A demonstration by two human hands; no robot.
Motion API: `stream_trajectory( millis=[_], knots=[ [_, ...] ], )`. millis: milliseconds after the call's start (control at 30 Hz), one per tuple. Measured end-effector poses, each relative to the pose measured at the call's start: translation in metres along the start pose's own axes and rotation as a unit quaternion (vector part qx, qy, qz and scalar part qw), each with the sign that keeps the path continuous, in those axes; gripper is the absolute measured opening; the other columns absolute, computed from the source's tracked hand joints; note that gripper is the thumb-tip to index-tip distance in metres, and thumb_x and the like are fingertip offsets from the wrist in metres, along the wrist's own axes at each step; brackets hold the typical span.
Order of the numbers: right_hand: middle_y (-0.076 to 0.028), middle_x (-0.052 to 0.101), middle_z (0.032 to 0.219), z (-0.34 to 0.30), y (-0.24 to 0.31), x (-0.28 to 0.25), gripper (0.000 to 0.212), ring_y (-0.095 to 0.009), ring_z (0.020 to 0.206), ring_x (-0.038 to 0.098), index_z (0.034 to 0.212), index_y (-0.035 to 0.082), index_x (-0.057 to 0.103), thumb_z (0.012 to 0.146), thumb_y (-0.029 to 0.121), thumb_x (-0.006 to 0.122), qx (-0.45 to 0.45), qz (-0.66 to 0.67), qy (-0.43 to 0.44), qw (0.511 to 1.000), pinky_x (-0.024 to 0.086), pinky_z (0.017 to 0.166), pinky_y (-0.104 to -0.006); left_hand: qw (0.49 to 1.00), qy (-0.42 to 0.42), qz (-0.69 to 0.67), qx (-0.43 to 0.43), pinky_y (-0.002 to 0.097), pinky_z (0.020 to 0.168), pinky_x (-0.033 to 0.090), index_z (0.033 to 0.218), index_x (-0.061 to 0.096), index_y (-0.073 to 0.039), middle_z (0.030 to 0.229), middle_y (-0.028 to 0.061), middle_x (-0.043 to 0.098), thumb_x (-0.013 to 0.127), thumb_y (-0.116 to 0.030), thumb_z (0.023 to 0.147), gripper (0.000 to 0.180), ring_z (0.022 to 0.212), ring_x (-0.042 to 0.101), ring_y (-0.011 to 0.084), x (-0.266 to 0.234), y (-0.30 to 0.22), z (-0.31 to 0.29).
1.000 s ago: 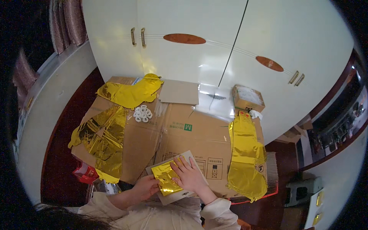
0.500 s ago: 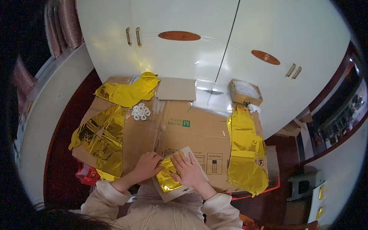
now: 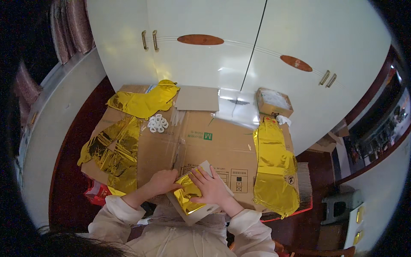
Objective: Folding gold-colored packaging material over cardboard inserts and applying labels.
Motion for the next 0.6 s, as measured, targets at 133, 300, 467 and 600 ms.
stream_trajectory(
  millis=[133, 300, 467, 600],
  knots=[
    [-0.01, 0.043, 0.149, 0.005, -0.005, 0.002, 0.094, -0.027, 0.141, 0.035, 0.145, 0.008, 0.043, 0.079, 0.074, 0.054, -0.055, 0.01, -0.006, 0.998, 0.015, 0.117, -0.0582, 0.996, -0.076, 0.036, 0.031, 0.0484, 0.089, 0.048, 0.101, 0.057, -0.001, 0.108, 0.0168, 0.063, 0.072, -0.04, 0.082, 0.046, 0.108, 0.06, 0.0357, -0.003, -0.017, -0.023],
    [-0.01, 0.042, 0.15, 0.007, -0.005, 0.008, 0.097, -0.026, 0.141, 0.035, 0.145, 0.006, 0.042, 0.078, 0.076, 0.053, -0.063, 0.004, 0.01, 0.998, 0.014, 0.117, -0.058, 0.949, -0.267, 0.069, 0.152, 0.0506, 0.106, 0.038, 0.125, 0.052, 0.006, 0.132, 0.0283, 0.05, 0.066, -0.045, 0.085, 0.067, 0.128, 0.045, 0.0436, 0.019, -0.067, -0.057],
    [-0.011, 0.042, 0.149, 0.008, -0.003, 0.003, 0.099, -0.028, 0.142, 0.034, 0.144, 0.005, 0.042, 0.077, 0.077, 0.053, -0.061, 0.011, 0.017, 0.998, 0.015, 0.117, -0.0576, 0.98, -0.178, 0.048, 0.078, 0.0586, 0.113, 0.024, 0.138, 0.041, 0.01, 0.143, 0.0397, 0.032, 0.057, -0.06, 0.086, 0.088, 0.139, 0.026, 0.0529, 0.053, -0.071, -0.057],
    [-0.012, 0.042, 0.149, 0.009, -0.003, 0.003, 0.099, -0.03, 0.143, 0.03, 0.145, 0.006, 0.042, 0.078, 0.078, 0.049, -0.057, 0.003, 0.035, 0.998, 0.014, 0.117, -0.0573, 0.979, -0.191, 0.062, 0.043, 0.0666, 0.111, 0.019, 0.14, 0.04, 0.009, 0.145, 0.0408, 0.026, 0.054, -0.067, 0.084, 0.095, 0.138, 0.02, 0.0581, 0.056, -0.066, -0.063]
  ],
)
Point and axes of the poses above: each hand's wrist, its own z-axis towards the middle knuckle, its own x-axis out of the palm, y = z × x, the point moved 8 cm from there along z, towards the middle knuckle
